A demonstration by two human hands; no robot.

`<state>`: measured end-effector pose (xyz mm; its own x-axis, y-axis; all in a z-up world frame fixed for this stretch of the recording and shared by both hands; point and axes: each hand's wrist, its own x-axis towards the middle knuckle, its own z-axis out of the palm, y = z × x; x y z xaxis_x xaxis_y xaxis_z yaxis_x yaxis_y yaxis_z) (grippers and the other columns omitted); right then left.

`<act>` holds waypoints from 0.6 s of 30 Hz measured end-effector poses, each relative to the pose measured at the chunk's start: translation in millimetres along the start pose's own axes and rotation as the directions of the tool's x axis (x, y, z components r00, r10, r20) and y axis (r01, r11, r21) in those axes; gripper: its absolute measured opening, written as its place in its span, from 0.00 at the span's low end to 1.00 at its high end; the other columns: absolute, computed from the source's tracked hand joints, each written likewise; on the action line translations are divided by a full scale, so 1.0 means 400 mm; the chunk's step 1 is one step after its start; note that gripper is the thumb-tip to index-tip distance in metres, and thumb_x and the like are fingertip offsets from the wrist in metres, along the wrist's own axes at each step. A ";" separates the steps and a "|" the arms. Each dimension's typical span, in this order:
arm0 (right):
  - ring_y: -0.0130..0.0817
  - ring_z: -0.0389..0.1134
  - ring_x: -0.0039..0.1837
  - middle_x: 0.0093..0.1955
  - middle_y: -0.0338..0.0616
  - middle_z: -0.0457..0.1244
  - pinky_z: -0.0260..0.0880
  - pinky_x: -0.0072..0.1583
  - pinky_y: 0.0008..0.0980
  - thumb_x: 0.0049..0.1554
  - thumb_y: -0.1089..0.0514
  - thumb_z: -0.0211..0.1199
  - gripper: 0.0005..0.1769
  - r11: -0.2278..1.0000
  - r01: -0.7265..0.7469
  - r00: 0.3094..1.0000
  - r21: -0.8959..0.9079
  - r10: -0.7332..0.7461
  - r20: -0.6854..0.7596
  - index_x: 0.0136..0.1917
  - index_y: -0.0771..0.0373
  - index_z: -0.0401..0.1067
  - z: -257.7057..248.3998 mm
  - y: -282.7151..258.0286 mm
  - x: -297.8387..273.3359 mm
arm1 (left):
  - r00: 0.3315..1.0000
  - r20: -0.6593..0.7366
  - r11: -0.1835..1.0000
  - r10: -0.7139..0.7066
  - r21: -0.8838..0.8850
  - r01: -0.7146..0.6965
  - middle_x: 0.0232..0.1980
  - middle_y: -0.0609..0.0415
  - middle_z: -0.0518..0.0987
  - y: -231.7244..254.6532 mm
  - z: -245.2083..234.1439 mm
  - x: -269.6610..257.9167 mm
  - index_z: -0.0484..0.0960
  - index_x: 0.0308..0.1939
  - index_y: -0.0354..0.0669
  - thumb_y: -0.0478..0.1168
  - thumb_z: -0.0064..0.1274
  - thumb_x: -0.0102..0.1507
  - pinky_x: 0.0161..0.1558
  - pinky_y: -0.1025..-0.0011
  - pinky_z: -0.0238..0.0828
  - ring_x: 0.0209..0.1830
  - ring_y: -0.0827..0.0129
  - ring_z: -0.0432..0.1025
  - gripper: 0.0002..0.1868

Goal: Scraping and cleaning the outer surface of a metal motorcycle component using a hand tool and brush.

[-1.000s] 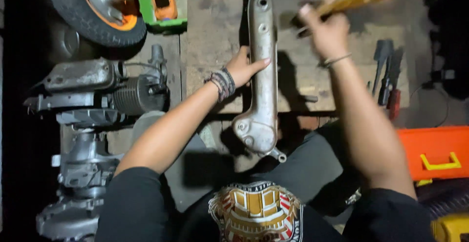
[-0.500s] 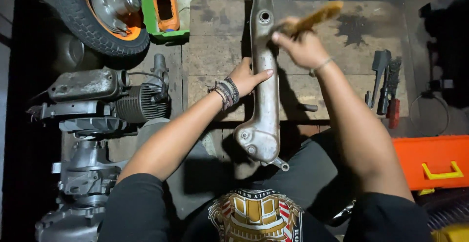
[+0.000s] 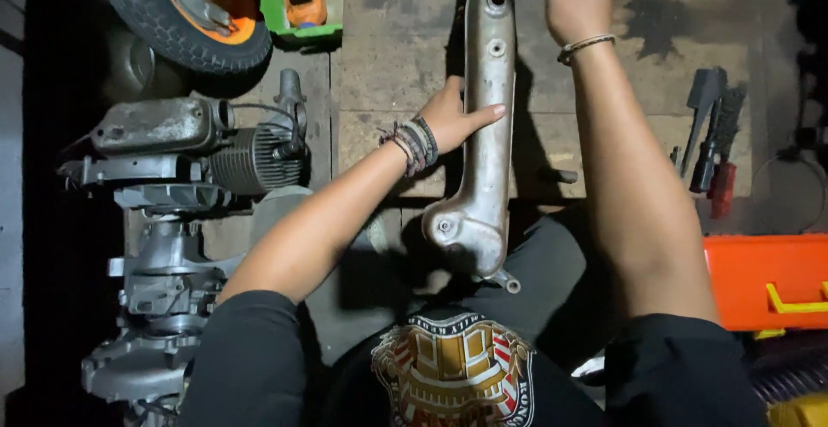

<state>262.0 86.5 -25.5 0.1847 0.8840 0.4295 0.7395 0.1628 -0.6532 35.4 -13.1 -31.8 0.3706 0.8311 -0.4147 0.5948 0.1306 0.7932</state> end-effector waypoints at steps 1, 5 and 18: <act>0.24 0.50 0.35 0.29 0.28 0.52 0.53 0.41 0.36 0.69 0.24 0.61 0.36 0.934 -0.356 0.867 -0.036 0.344 0.360 0.31 0.47 0.58 -0.004 -0.005 -0.005 | 1.000 0.003 1.000 0.020 0.008 -0.021 0.49 0.49 0.80 0.003 -0.001 0.003 0.68 0.54 0.40 0.72 0.51 0.52 0.41 0.64 0.72 0.45 0.59 0.76 0.43; 0.38 0.76 0.43 0.41 0.43 0.72 0.70 0.40 0.34 0.68 0.53 0.64 0.13 0.926 0.359 0.932 -0.122 -0.363 -0.015 0.44 0.61 0.75 -0.007 0.061 0.000 | 0.998 0.049 0.999 -0.037 0.021 0.036 0.47 0.48 0.80 0.031 -0.029 -0.016 0.65 0.64 0.39 0.74 0.48 0.50 0.37 0.63 0.73 0.36 0.60 0.78 0.51; 0.58 0.70 0.54 0.51 0.59 0.69 0.71 0.52 0.56 0.69 0.55 0.69 0.13 0.978 0.190 0.969 -0.087 -0.173 0.177 0.55 0.69 0.77 -0.169 0.094 -0.102 | 0.998 0.061 0.999 -0.003 -0.040 0.006 0.53 0.48 0.80 0.005 -0.020 -0.008 0.65 0.64 0.40 0.71 0.52 0.52 0.35 0.63 0.75 0.36 0.63 0.76 0.49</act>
<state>326.1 26.9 -25.7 -0.0634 0.9061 0.4183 0.8144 0.2893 -0.5031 29.6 -11.1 -25.6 0.4115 0.7962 -0.4436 0.5676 0.1569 0.8082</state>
